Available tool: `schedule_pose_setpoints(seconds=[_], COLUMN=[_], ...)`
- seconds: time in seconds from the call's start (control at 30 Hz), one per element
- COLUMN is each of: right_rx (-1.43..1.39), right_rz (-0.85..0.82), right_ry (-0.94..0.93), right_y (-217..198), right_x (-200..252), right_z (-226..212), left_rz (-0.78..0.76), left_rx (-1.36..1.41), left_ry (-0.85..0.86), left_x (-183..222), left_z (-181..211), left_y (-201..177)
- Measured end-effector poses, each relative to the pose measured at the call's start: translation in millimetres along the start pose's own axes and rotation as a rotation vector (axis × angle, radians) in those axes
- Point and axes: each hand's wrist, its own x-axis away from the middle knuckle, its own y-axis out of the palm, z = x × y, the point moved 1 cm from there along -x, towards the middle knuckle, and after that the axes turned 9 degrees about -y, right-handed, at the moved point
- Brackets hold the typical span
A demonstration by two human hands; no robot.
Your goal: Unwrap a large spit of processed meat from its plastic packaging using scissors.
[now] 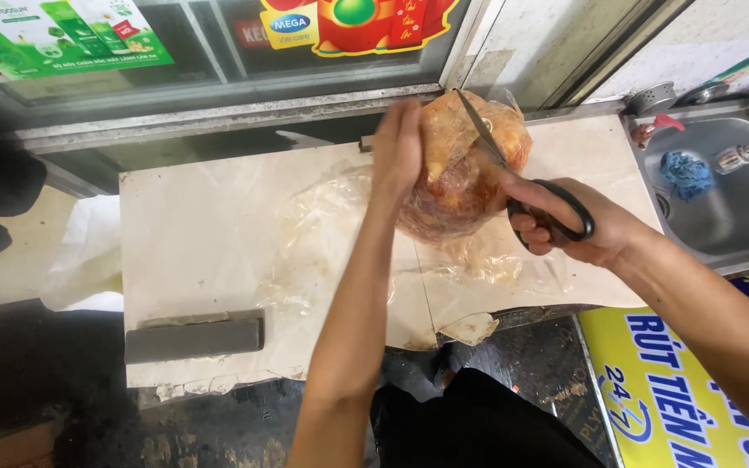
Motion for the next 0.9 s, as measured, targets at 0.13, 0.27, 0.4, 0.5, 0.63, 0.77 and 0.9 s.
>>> schedule_pose_setpoints(seconds=[0.13,0.27,0.4,0.5,0.63,0.77,0.9], right_rx=[-0.06,0.017,0.235,0.342,0.278,0.167,0.54], right_rz=[-0.071,-0.074,-0.023,0.07,0.063,0.002,0.521], right_ry=[-0.058,-0.043,-0.037,-0.074,-0.049,-0.198,-0.108], right_y=[1,10,10,10,-19,-52,-77], right_x=[-9,-16,-16,-14,-7,13,12], right_z=[-5,-20,-21,-18,-9,-13,12], left_rz=[-0.074,-0.006,0.005,0.064,0.178,0.103,0.019], left_rx=[-0.236,-0.104,0.019,-0.005,-0.122,-0.36,-0.602], left_ry=[-0.209,-0.119,-0.022,0.014,-0.052,0.456,0.494], left_x=[7,11,14,19,44,68,68], left_z=[27,24,10,13,45,80,85], left_y=[2,-3,-7,-1,-3,-19,-19])
